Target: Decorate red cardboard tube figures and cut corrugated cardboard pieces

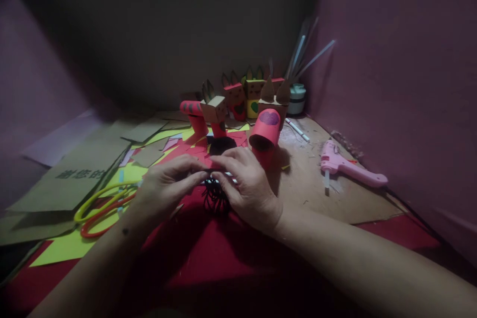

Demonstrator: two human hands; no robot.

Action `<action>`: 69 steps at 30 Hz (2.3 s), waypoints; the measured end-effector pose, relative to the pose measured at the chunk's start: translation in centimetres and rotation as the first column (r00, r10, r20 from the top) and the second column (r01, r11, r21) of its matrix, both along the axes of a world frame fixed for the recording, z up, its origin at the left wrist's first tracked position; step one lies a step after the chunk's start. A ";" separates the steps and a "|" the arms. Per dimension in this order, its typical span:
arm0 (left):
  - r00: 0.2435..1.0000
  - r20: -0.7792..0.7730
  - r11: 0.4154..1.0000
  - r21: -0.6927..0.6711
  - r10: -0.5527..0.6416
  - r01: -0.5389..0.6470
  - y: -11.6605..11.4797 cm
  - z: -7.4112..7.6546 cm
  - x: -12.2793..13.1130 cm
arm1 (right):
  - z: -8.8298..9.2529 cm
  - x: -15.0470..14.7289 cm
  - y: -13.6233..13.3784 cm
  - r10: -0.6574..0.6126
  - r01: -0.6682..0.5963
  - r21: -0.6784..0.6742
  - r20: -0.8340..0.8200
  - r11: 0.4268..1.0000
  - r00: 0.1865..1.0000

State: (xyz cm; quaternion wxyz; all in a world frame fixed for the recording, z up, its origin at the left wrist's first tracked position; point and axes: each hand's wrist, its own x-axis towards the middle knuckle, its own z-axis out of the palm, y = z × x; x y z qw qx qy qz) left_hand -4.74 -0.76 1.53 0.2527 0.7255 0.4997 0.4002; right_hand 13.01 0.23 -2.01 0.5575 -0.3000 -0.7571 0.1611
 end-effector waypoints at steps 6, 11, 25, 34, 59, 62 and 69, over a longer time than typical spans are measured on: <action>0.995 -0.100 0.997 0.079 0.021 -0.013 -0.7 -0.2 0.6 | 0.1 0.1 0.0 0.035 -0.034 -0.081 0.010 0.996 0.999; 0.994 -0.113 0.999 0.047 -0.007 0.012 -0.7 -0.2 0.6 | 0.5 0.0 0.2 0.085 -0.107 -0.316 -0.082 0.943 0.993; 0.962 0.265 0.978 -0.209 0.072 -0.015 -0.7 -0.5 1.9 | 1.1 -0.4 -0.1 0.062 -0.482 -0.647 -0.560 0.591 0.826; 0.909 0.413 0.958 -0.275 0.047 0.076 -0.6 -0.3 1.7 | 0.7 -0.8 0.2 -0.007 -0.551 -0.629 -0.663 0.549 0.749; 0.785 0.608 0.980 -0.200 0.124 0.000 -1.4 0.6 2.6 | 1.1 -0.3 -0.5 0.377 -0.605 -0.569 -0.476 0.557 0.795; 0.690 0.709 0.961 -0.267 0.147 0.070 -1.5 1.7 2.6 | 1.3 0.1 -0.1 0.401 -0.583 -0.594 -0.423 0.554 0.813; 0.556 0.794 0.920 -0.371 0.246 0.123 -1.5 3.8 0.2 | 1.5 0.3 1.1 0.173 -0.449 -0.698 -0.431 0.557 0.885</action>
